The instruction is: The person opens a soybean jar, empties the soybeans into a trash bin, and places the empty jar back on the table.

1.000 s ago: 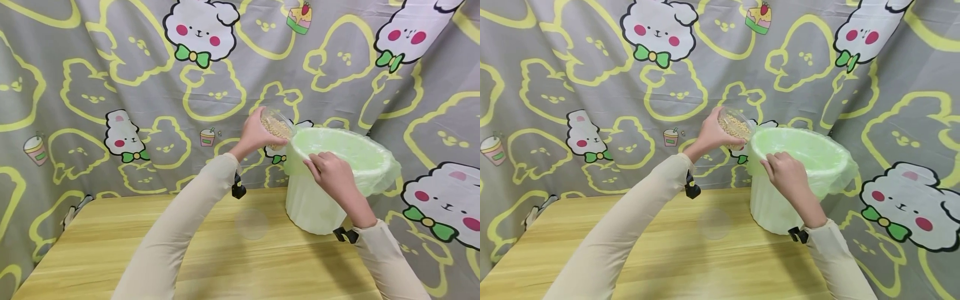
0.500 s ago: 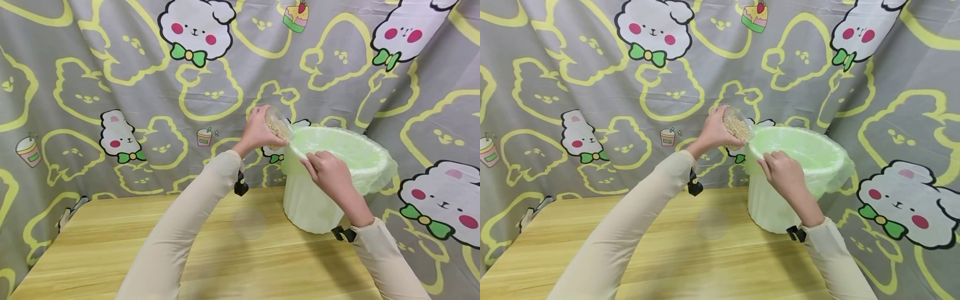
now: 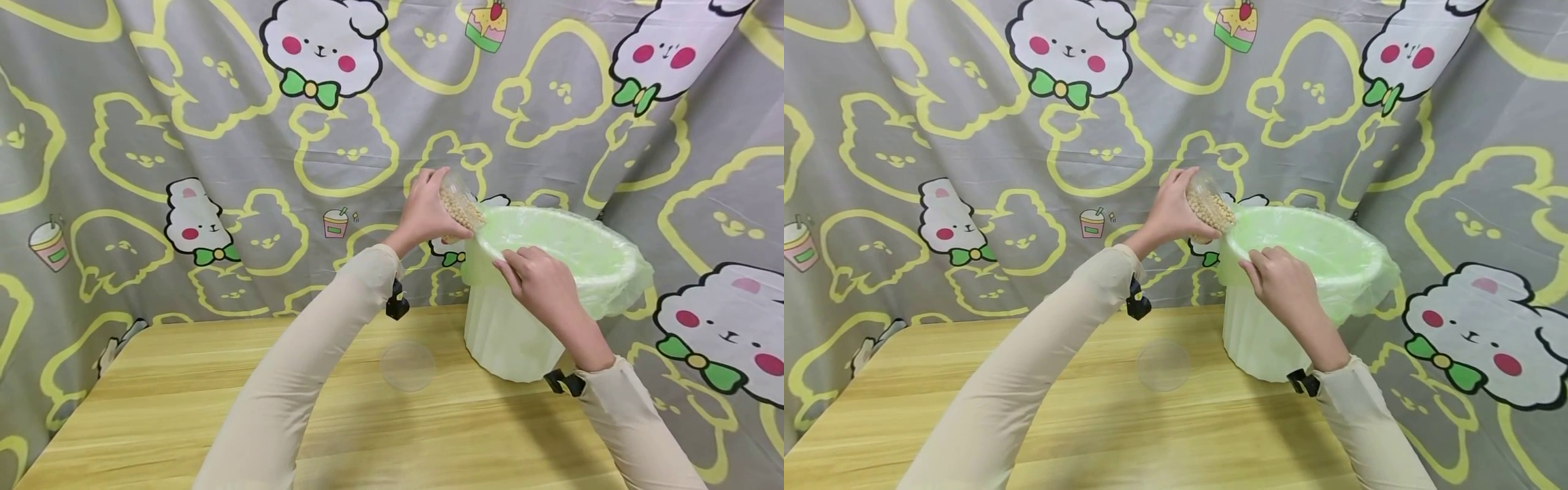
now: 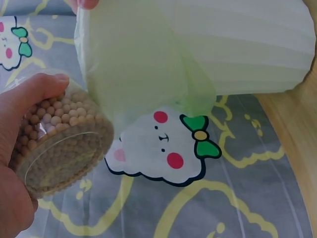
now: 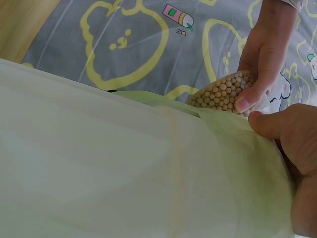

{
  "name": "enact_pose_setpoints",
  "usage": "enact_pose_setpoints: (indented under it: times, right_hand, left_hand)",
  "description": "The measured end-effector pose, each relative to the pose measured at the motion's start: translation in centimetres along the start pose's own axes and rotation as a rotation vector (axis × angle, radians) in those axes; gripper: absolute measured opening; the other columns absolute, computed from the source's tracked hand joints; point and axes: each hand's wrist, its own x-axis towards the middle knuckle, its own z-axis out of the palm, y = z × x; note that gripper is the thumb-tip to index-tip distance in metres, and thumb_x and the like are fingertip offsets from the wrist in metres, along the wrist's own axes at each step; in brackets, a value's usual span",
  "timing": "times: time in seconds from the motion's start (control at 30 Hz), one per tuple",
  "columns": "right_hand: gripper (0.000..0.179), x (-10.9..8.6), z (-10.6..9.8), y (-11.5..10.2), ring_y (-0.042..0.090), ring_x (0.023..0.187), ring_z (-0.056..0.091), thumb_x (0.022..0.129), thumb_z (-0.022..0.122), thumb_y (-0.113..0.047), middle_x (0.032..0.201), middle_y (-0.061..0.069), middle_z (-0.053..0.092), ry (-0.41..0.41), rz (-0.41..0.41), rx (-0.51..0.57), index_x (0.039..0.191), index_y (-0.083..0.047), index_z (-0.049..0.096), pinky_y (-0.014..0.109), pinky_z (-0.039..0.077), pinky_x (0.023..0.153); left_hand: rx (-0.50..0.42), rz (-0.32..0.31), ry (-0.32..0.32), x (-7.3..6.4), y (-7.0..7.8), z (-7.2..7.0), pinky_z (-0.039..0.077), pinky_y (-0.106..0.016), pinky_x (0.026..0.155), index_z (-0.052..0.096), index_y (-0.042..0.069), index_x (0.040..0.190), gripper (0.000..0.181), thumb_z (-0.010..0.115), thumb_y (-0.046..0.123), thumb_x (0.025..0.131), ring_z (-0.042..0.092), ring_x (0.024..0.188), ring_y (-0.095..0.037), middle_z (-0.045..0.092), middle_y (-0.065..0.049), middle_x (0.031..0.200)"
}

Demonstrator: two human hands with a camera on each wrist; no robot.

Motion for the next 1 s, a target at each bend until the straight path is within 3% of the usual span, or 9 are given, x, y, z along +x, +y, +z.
enact_pose_setpoints:
  times: [0.33,1.0]
  right_hand:
    - [0.025,0.0,0.0,0.0,0.029,0.059,0.054,0.09,0.075,-0.014,0.064,0.009,0.057,0.001,0.0,0.0,0.073,-0.007,0.059,0.041,0.044,0.047]
    - [0.026,0.0,0.0,0.2,0.03,0.059,0.054,0.09,0.075,-0.015,0.063,0.009,0.057,-0.011,0.006,-0.002,0.073,-0.006,0.058,0.042,0.043,0.046]
  left_hand:
    - [0.077,0.049,-0.016,0.2,0.6,-0.3,0.047,-0.042,0.112,0.033,0.016,0.159,0.122,0.098,0.042,0.059,0.043,0.141,-0.025,0.042,-0.007,0.157]
    - [0.148,0.067,-0.047,0.7,1.7,-0.4,0.045,-0.042,0.114,0.032,0.015,0.16,0.122,0.098,0.041,0.06,0.04,0.145,-0.025,0.041,-0.006,0.159]
